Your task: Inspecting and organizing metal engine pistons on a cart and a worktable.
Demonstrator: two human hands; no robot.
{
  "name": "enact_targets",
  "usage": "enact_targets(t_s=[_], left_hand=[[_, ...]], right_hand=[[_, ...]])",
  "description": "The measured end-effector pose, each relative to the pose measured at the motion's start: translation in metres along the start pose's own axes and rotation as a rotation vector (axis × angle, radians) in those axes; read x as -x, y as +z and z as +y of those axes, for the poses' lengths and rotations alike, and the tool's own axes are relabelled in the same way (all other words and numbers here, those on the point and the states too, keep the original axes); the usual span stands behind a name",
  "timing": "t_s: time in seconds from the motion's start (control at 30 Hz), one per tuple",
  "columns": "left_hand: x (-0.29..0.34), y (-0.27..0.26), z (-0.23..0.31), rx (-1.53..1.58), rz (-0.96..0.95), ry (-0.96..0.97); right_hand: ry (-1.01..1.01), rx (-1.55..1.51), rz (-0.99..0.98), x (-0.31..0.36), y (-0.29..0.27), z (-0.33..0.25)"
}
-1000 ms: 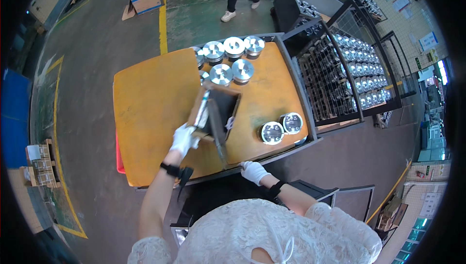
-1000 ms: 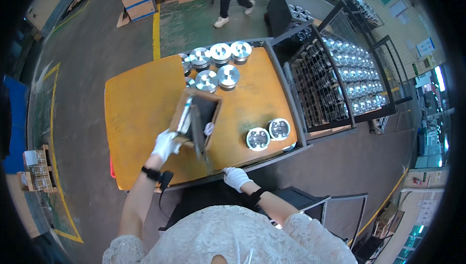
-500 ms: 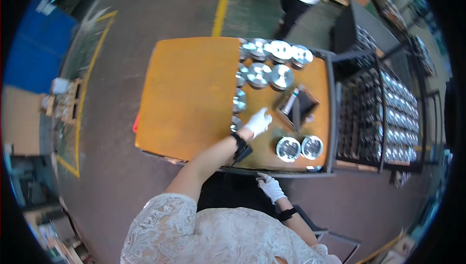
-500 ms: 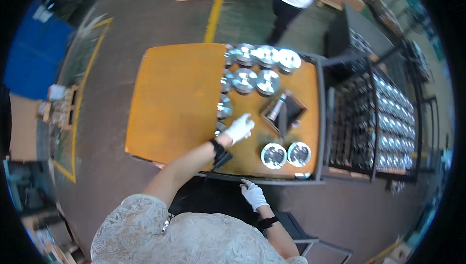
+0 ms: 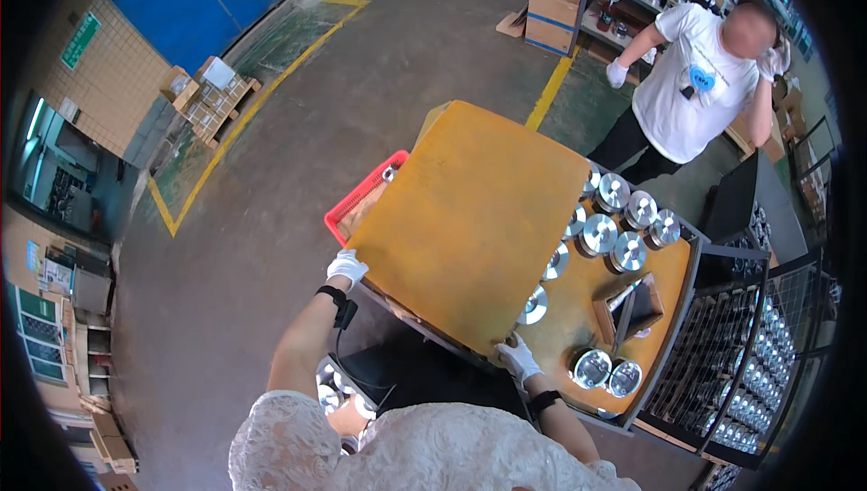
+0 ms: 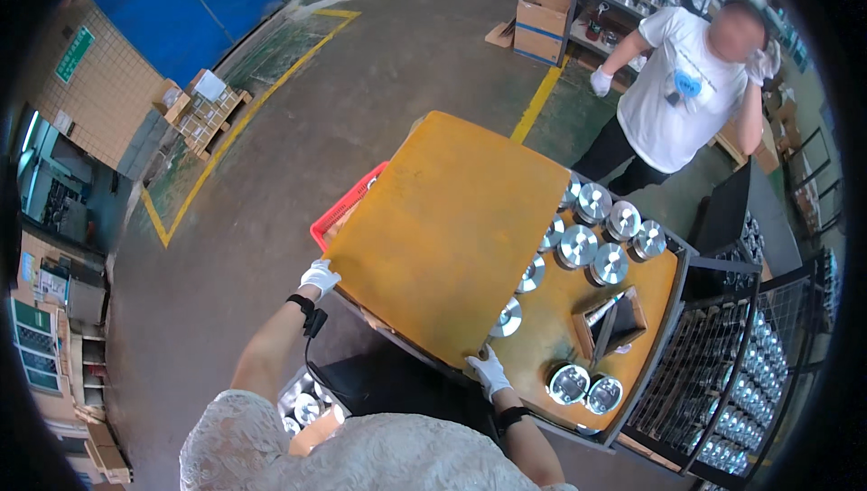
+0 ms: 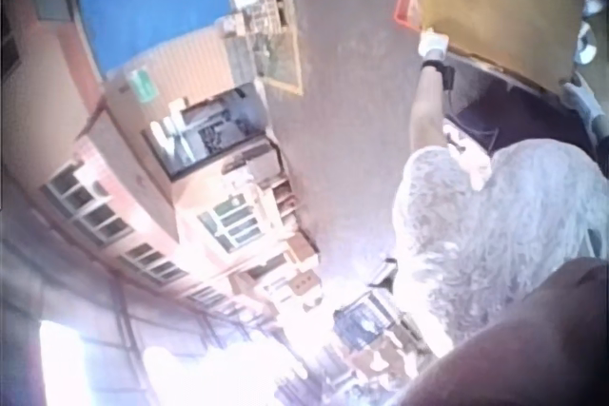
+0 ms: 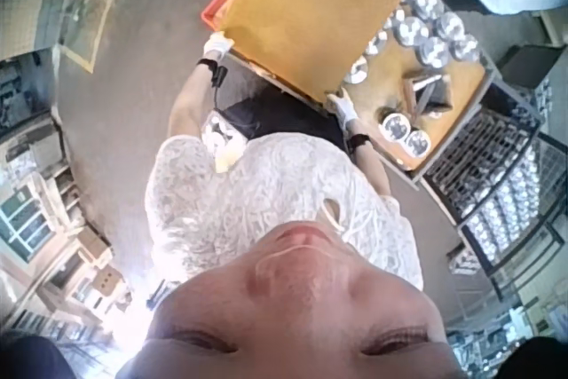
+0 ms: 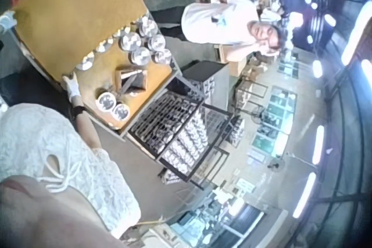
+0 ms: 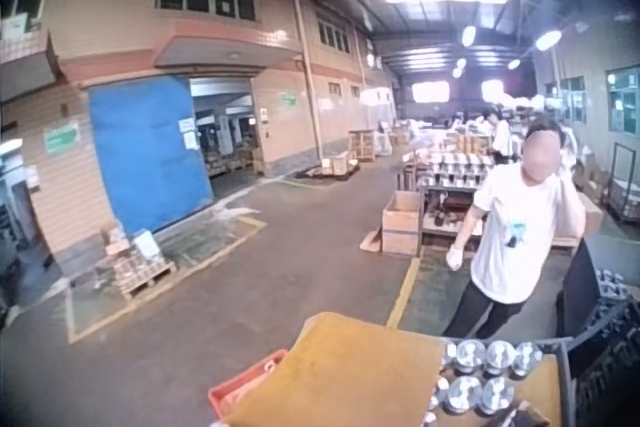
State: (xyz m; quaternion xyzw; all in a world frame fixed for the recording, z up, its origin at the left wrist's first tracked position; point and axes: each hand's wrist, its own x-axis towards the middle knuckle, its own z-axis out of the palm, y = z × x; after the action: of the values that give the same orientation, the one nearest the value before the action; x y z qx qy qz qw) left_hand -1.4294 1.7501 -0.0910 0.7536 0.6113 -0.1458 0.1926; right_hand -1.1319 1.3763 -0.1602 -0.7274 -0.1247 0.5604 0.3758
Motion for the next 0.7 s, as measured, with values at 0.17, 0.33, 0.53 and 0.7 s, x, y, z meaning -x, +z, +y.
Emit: enact_targets(t_s=[0.17,0.33,0.53,0.7], left_hand=[[-0.067,0.007,-0.049,0.264,-0.127,-0.111],[-0.107,-0.008,-0.045,0.455,-0.258,-0.018],[-0.126,-0.015,-0.043,0.465,-0.394,0.037],[-0.122,-0.039,-0.028,0.191,-0.245,0.15]], right_hand=[[0.182,-0.407,0.008,-0.001,0.013,-0.04],[0.149,-0.536,0.116,0.001,0.025,-0.04],[0.084,-0.686,0.004,-0.004,0.029,-0.051],[0.165,-0.671,0.011,0.03,0.035,-0.122]])
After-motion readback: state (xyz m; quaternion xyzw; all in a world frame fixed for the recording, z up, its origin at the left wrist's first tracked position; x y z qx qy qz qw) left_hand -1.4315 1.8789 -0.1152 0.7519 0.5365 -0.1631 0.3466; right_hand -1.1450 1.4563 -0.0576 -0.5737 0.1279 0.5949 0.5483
